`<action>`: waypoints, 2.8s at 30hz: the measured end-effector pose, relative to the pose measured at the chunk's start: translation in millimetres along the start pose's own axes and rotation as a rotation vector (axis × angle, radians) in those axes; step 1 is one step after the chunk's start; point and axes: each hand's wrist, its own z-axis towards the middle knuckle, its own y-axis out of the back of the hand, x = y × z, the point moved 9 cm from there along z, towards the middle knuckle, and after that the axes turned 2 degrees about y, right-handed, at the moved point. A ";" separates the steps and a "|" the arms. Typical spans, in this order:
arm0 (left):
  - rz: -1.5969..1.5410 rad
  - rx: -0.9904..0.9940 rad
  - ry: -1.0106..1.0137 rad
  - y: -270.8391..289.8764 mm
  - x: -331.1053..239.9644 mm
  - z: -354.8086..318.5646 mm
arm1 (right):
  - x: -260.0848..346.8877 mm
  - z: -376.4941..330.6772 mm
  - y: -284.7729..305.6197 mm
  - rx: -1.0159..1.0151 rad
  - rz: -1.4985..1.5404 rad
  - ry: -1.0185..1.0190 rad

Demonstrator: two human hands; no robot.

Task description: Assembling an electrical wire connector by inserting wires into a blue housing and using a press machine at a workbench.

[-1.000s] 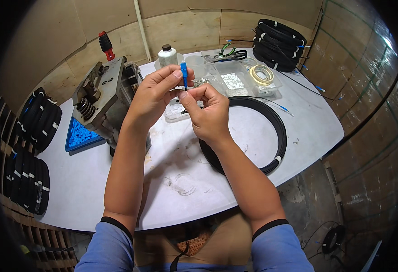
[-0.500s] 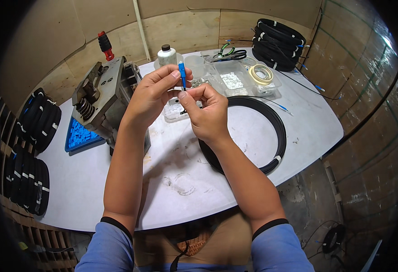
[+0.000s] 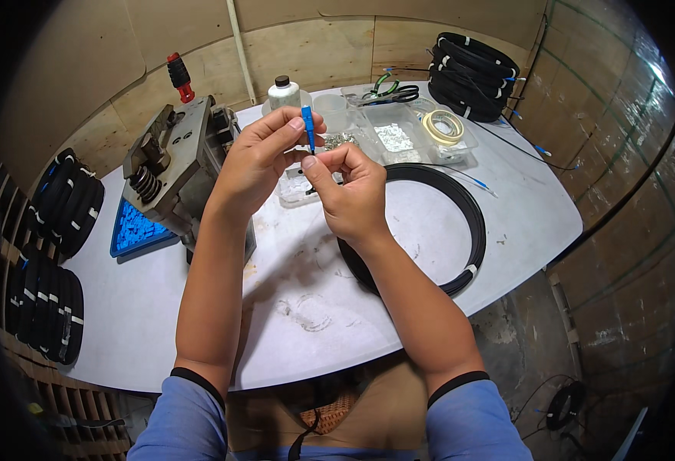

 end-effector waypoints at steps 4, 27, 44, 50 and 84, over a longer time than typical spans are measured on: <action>0.003 0.006 0.006 -2.4 0.5 -0.3 | -0.5 0.3 2.0 0.000 0.021 -0.017; 0.002 0.019 0.021 -4.1 -1.4 -1.7 | 1.3 0.6 1.5 0.003 0.006 -0.003; 0.035 -0.006 0.013 -1.9 -5.0 -5.9 | 1.7 -0.6 -1.3 -0.005 0.000 0.022; 0.394 -0.154 0.041 35.4 22.8 6.8 | 1.7 5.5 12.0 -0.086 -0.008 -0.020; 1.297 -0.470 0.073 75.7 77.2 0.6 | -7.4 4.7 9.0 -0.065 0.013 -0.065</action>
